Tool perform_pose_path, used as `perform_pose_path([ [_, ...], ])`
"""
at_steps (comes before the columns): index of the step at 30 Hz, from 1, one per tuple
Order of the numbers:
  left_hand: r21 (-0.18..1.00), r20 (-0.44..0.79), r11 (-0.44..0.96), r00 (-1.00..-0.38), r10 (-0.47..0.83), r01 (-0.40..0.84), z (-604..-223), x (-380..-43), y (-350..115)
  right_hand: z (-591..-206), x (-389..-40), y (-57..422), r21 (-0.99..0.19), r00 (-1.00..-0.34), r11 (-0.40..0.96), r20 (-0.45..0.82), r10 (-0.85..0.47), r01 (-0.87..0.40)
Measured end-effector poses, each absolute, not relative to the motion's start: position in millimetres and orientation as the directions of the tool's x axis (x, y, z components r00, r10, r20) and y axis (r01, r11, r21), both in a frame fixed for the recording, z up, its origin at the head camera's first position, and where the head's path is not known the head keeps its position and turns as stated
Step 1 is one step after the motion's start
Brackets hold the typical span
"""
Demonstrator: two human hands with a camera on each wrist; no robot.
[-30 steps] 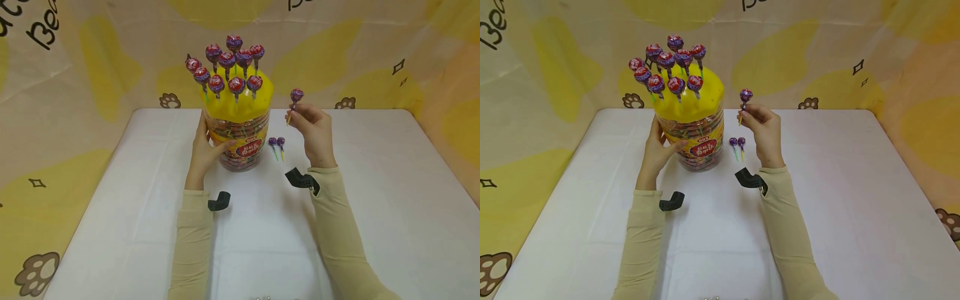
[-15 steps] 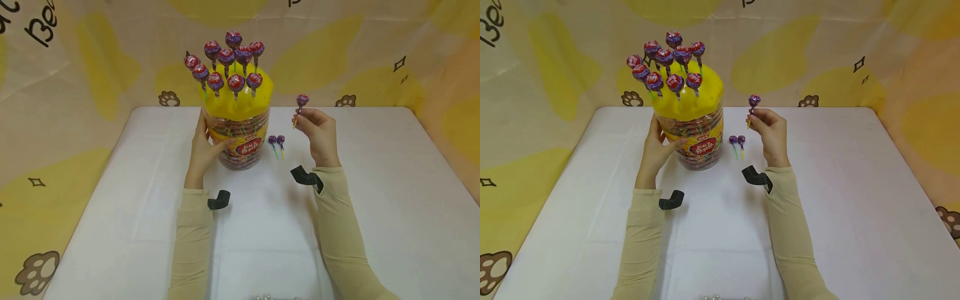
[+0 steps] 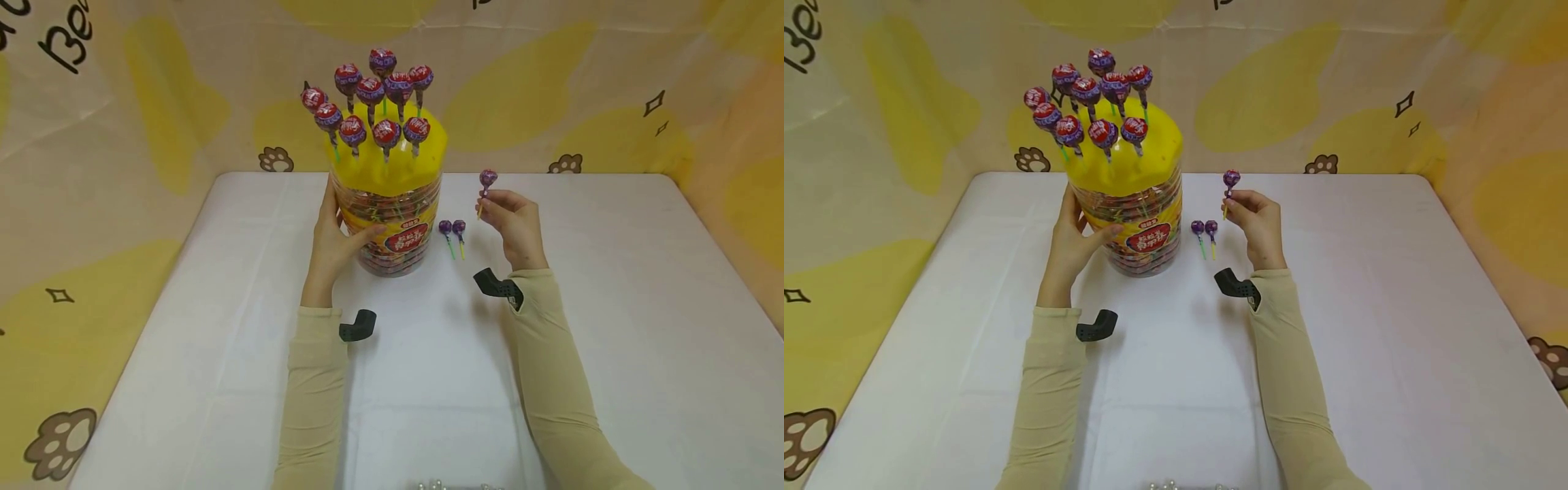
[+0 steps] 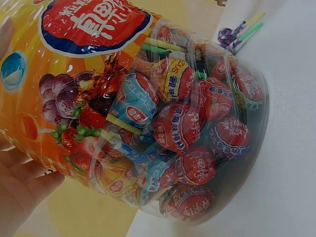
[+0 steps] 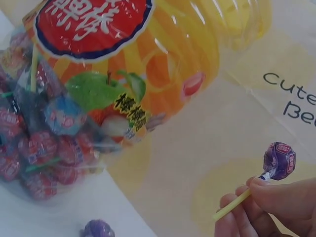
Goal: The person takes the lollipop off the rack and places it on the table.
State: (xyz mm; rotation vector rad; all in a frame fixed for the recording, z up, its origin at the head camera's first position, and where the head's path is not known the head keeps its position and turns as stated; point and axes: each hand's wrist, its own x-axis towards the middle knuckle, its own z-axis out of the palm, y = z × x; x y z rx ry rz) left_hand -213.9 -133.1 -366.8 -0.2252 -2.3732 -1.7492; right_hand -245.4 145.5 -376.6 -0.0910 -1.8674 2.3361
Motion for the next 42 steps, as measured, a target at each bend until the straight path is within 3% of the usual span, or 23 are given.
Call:
perform_pose_path([
  [18,0.927,0.256,0.281,-0.967,0.011,0.249,-368,-214,-132,-408,-254,160,-0.986,-0.984,-0.033,-0.167,0.063,0.165],
  [42,0.941,0.201,0.276,-0.98,0.011,0.196,-356,-208,-130,-431,-260,168,-0.935,-0.933,-0.018,-0.355,0.054,0.355],
])
